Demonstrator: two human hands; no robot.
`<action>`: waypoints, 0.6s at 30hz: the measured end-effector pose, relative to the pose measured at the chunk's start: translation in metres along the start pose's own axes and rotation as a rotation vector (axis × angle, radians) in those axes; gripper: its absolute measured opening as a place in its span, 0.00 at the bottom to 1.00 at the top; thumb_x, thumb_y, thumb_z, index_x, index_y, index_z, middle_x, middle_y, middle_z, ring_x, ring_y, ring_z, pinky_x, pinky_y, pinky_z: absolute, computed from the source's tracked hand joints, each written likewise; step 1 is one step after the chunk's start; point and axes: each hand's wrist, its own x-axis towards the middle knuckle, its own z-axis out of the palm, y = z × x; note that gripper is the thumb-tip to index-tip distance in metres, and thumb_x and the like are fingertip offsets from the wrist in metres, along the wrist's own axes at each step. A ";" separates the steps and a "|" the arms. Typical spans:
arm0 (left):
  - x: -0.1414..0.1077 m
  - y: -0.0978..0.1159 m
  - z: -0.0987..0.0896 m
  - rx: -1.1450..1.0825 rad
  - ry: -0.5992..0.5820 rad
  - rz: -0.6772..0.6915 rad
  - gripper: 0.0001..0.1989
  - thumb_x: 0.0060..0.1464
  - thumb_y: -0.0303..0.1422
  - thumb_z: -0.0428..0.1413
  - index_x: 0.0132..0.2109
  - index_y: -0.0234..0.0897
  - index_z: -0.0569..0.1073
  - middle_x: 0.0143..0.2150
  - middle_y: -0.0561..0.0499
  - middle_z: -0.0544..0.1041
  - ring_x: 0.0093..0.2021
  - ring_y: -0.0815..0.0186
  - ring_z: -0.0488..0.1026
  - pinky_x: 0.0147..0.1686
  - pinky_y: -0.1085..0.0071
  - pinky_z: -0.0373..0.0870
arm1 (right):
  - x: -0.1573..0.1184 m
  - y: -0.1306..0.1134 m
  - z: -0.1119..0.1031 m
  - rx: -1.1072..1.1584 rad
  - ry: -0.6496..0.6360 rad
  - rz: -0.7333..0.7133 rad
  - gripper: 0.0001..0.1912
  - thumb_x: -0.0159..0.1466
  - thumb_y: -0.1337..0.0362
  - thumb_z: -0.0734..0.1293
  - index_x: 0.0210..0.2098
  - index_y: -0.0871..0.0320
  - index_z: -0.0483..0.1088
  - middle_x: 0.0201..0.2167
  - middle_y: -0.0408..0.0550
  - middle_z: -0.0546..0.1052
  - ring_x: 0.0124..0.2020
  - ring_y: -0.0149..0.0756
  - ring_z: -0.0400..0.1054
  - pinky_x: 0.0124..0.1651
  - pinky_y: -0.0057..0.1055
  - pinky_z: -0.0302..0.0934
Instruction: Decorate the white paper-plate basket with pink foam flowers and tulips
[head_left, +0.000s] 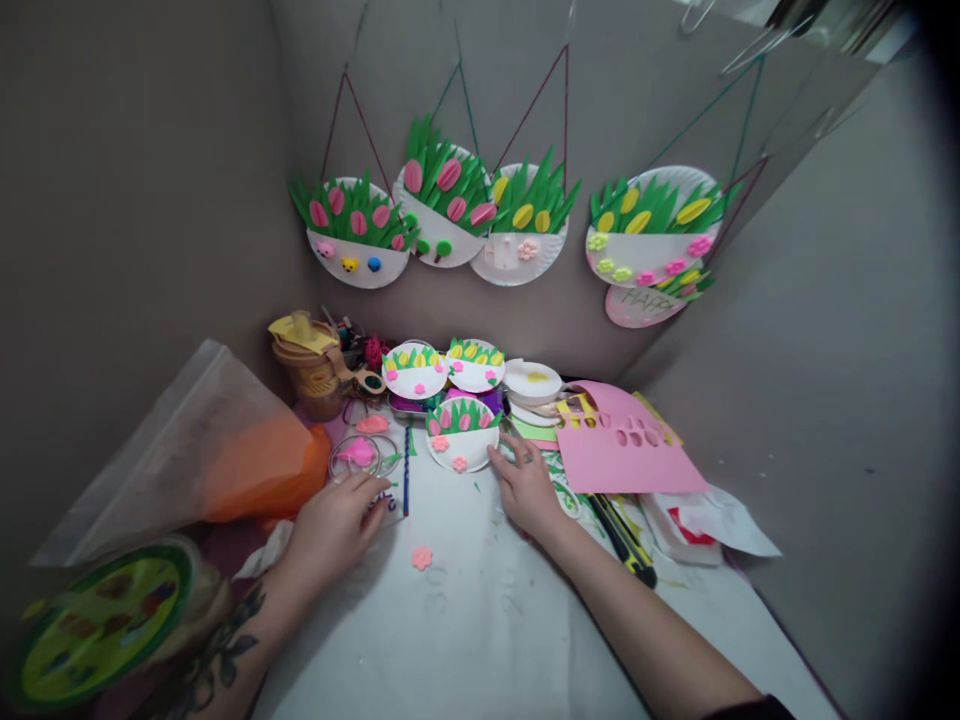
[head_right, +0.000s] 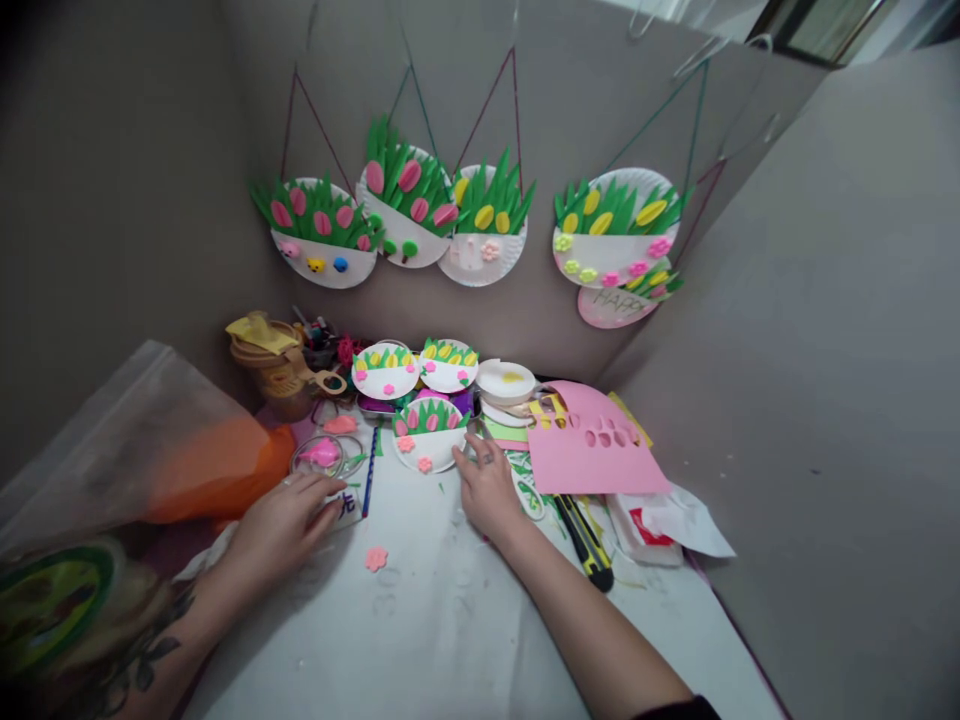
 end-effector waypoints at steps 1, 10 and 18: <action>0.000 -0.001 0.001 -0.007 0.012 0.012 0.12 0.57 0.32 0.47 0.43 0.38 0.74 0.40 0.46 0.78 0.40 0.59 0.72 0.38 0.66 0.66 | -0.001 -0.001 0.000 -0.010 -0.018 0.003 0.26 0.56 0.75 0.58 0.53 0.58 0.69 0.58 0.56 0.62 0.56 0.50 0.51 0.58 0.50 0.51; -0.002 -0.006 0.006 -0.022 0.034 0.023 0.12 0.58 0.30 0.47 0.43 0.38 0.75 0.41 0.46 0.78 0.40 0.59 0.73 0.39 0.64 0.67 | -0.004 -0.011 0.004 -0.067 -0.139 0.057 0.30 0.55 0.75 0.58 0.58 0.60 0.64 0.60 0.58 0.60 0.59 0.55 0.49 0.58 0.54 0.50; -0.003 -0.006 0.004 -0.021 0.010 0.031 0.13 0.58 0.29 0.46 0.44 0.37 0.74 0.41 0.45 0.77 0.41 0.59 0.73 0.39 0.65 0.67 | 0.002 -0.016 0.006 -0.094 -0.284 0.113 0.32 0.55 0.75 0.58 0.60 0.60 0.61 0.64 0.56 0.56 0.62 0.58 0.46 0.59 0.55 0.48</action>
